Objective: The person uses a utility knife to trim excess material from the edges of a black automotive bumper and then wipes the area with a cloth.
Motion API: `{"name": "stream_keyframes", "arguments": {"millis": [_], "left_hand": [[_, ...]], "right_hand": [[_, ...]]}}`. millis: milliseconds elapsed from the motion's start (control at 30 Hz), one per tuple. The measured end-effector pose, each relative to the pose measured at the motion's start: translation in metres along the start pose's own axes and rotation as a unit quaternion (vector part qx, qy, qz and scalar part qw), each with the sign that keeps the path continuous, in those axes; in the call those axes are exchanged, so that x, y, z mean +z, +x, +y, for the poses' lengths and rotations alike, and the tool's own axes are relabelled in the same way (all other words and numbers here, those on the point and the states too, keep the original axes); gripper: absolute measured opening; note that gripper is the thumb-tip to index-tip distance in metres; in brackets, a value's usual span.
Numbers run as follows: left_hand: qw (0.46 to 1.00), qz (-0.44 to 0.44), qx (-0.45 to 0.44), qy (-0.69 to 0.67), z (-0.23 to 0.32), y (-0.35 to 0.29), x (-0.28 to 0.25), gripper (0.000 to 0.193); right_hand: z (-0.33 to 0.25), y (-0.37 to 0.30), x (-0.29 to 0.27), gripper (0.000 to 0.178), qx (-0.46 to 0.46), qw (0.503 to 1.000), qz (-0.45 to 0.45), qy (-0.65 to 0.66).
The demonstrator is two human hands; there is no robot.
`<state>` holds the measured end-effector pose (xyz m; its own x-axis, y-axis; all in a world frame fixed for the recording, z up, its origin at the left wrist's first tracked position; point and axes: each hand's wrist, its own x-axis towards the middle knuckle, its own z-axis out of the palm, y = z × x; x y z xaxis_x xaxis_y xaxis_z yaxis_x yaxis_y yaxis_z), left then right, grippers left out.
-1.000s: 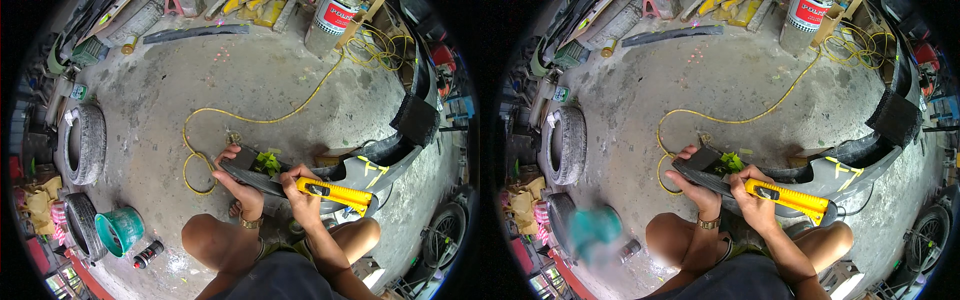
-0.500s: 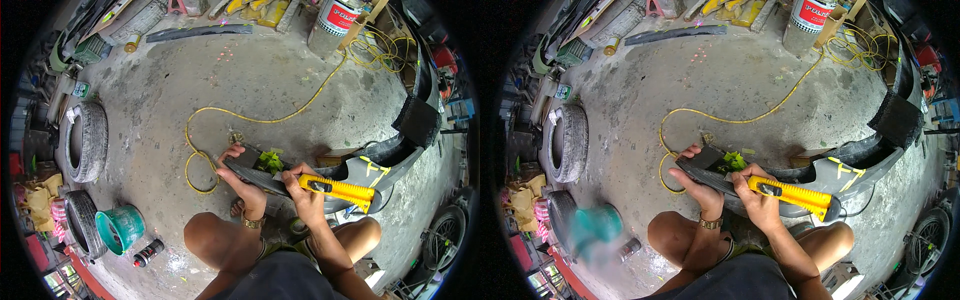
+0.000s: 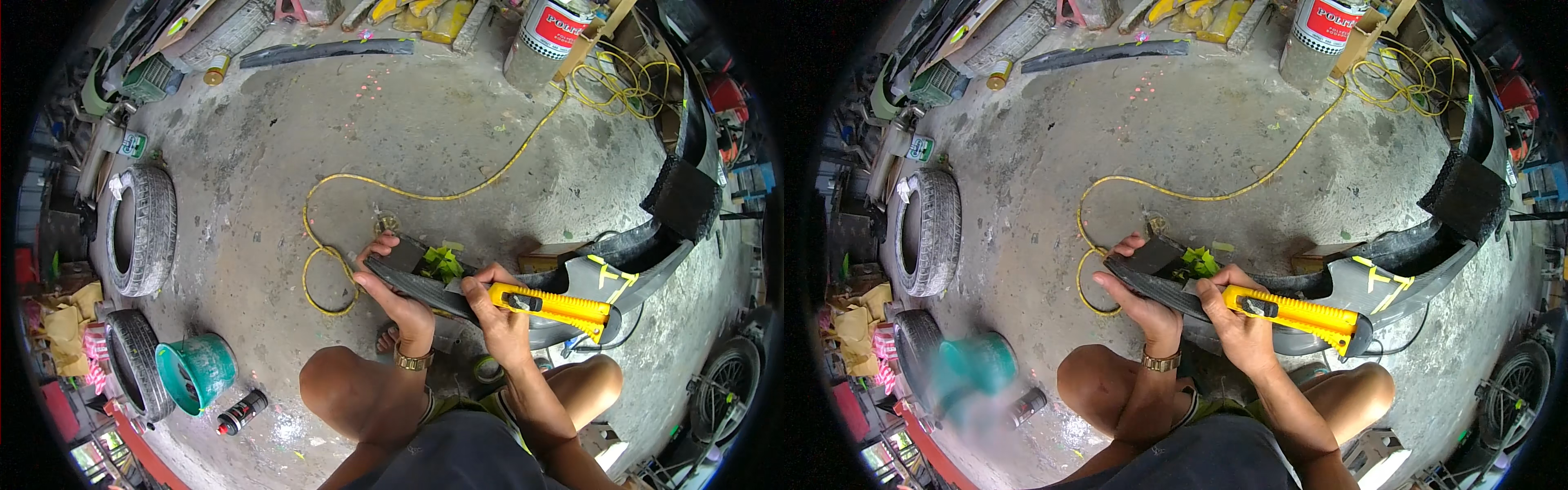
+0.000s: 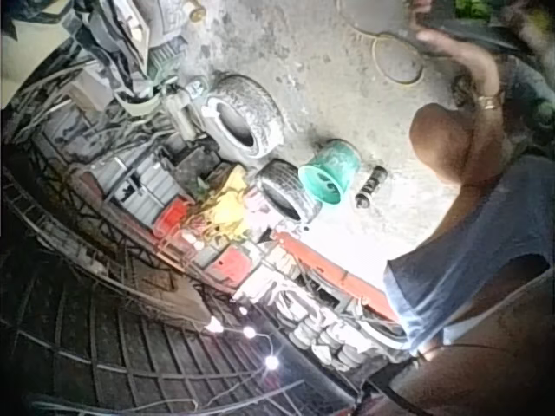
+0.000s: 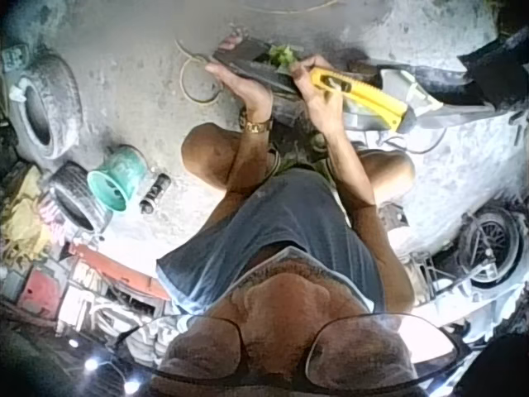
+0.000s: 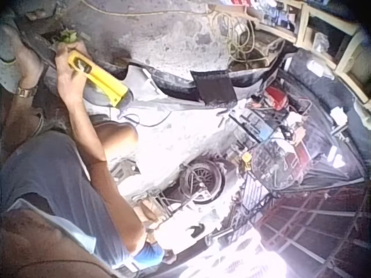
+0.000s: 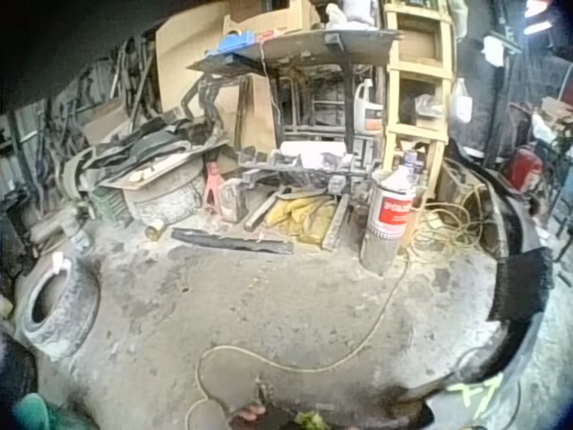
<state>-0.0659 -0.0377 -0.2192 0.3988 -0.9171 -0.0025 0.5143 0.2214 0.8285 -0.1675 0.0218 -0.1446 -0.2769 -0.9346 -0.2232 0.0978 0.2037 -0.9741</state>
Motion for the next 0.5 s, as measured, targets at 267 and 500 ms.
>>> {"name": "stream_keyframes", "arguments": {"millis": [267, 500], "left_hand": [[1.000, -0.004, 0.006, 0.002, -0.0019, 0.0007, -0.0017, 0.061], [1.000, 0.000, 0.000, 0.011, 0.0011, -0.0012, -0.0021, 0.061]], "right_hand": [[0.0000, 0.0004, 0.0004, 0.021, -0.017, 1.000, 0.001, -0.024], [-0.0021, 0.0009, -0.0033, 0.021, 0.013, 0.999, -0.029, -0.011]]}}
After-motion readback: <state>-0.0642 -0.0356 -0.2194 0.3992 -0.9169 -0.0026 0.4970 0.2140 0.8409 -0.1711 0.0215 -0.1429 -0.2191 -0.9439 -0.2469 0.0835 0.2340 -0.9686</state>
